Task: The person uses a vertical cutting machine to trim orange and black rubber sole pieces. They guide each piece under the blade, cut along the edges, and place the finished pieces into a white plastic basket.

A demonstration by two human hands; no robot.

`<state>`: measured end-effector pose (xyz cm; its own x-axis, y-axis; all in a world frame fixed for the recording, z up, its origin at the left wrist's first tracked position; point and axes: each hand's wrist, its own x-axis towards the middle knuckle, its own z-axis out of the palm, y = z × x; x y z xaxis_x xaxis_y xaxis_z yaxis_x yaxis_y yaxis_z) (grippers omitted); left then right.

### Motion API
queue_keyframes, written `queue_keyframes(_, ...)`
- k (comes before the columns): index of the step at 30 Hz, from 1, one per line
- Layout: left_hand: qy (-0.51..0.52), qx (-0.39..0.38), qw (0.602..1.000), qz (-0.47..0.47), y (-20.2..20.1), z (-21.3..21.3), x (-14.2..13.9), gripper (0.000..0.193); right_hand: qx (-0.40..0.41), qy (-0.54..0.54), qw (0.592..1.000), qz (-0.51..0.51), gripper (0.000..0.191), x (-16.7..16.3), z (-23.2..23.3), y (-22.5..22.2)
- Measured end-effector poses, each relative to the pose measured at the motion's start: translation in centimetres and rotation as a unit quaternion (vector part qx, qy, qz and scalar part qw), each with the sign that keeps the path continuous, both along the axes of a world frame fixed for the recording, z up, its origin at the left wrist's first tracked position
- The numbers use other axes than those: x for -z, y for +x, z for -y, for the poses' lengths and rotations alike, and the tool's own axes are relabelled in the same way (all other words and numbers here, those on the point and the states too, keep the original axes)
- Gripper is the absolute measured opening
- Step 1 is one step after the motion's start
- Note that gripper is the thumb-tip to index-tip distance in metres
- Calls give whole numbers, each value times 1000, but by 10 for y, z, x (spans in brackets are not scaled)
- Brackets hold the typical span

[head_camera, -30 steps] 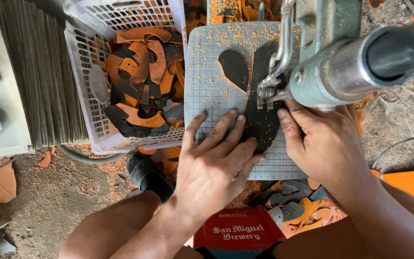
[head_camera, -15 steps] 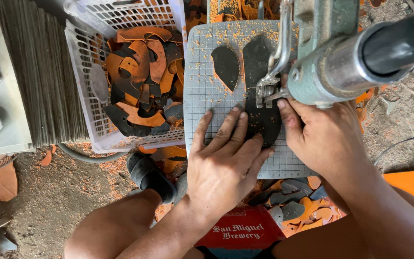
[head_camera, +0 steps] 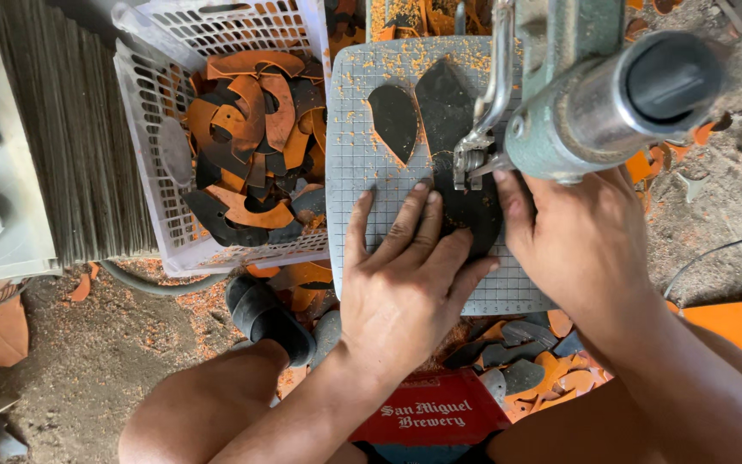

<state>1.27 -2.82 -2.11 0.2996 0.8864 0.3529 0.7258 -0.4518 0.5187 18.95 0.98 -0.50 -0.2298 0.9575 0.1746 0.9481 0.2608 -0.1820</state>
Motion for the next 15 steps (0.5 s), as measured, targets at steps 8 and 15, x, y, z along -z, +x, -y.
queue_keyframes(8,-186,91,978,-32,-43,-32,-22,23,-34,15,999,-14,37,-21,49,-23)
queue_keyframes(15,9,40,994,-105,-46,-62,-10,42,-38,51,998,-10,42,-9,47,-27)
